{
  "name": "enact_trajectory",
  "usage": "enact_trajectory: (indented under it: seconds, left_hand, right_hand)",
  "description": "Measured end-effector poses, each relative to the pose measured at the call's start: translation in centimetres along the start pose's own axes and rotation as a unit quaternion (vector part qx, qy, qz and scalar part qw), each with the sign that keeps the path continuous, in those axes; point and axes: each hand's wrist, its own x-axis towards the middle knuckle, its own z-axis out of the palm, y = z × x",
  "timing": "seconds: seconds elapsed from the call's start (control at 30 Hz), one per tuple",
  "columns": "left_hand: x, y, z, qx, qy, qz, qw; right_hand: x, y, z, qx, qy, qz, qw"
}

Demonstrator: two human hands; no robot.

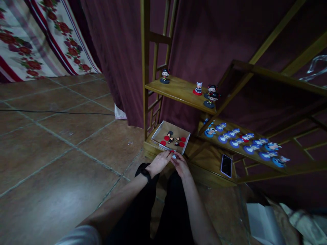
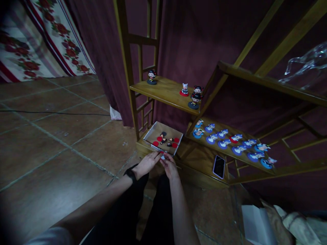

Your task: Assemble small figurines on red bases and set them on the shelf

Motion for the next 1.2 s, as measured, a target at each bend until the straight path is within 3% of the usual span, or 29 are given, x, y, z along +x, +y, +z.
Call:
enact_trajectory:
  seconds: [0.37,0.5,0.57,0.63,0.73,0.87,0.93,1.03,1.2]
  left_hand:
    - [0.1,1.9,-1.5,0.029,0.008,0.003,1.0]
    - [0.3,2.2,-1.6,-0.031,0.076,-0.051,0.995]
    - [1.1,2.2,-2.6,-0.079,0.119,-0.074,0.987]
    - [2.5,2.4,-4.7,-0.13,0.163,-0.094,0.973]
    - [5.1,4.0,-10.0,-0.225,0.213,-0.116,0.944]
    - [8.9,8.0,-18.2,-0.286,0.267,-0.042,0.919]
    - [11.1,9.4,-21.2,-0.275,0.278,-0.007,0.92]
    - [14.5,9.7,-23.4,-0.242,0.29,0.004,0.926]
    - [19.0,8.0,-23.4,-0.153,0.256,-0.032,0.954]
  right_hand:
    - [-1.4,-0.5,0.7,0.085,-0.041,0.002,0.996]
    - [-2.0,-0.7,0.7,0.116,-0.065,0.026,0.991]
    - [-2.1,-0.7,0.7,0.134,-0.071,0.028,0.988]
    - [-2.1,-0.7,0.7,0.14,-0.072,0.029,0.987]
    - [-1.8,-0.9,0.7,0.146,-0.07,0.026,0.986]
    - [-1.8,-1.3,0.6,0.144,-0.041,0.024,0.988]
    - [-1.9,-1.5,0.6,0.144,-0.031,0.022,0.989]
    - [-2.0,-1.7,0.5,0.152,-0.033,0.016,0.988]
    - [-1.9,-1.6,0.4,0.149,-0.023,0.014,0.988]
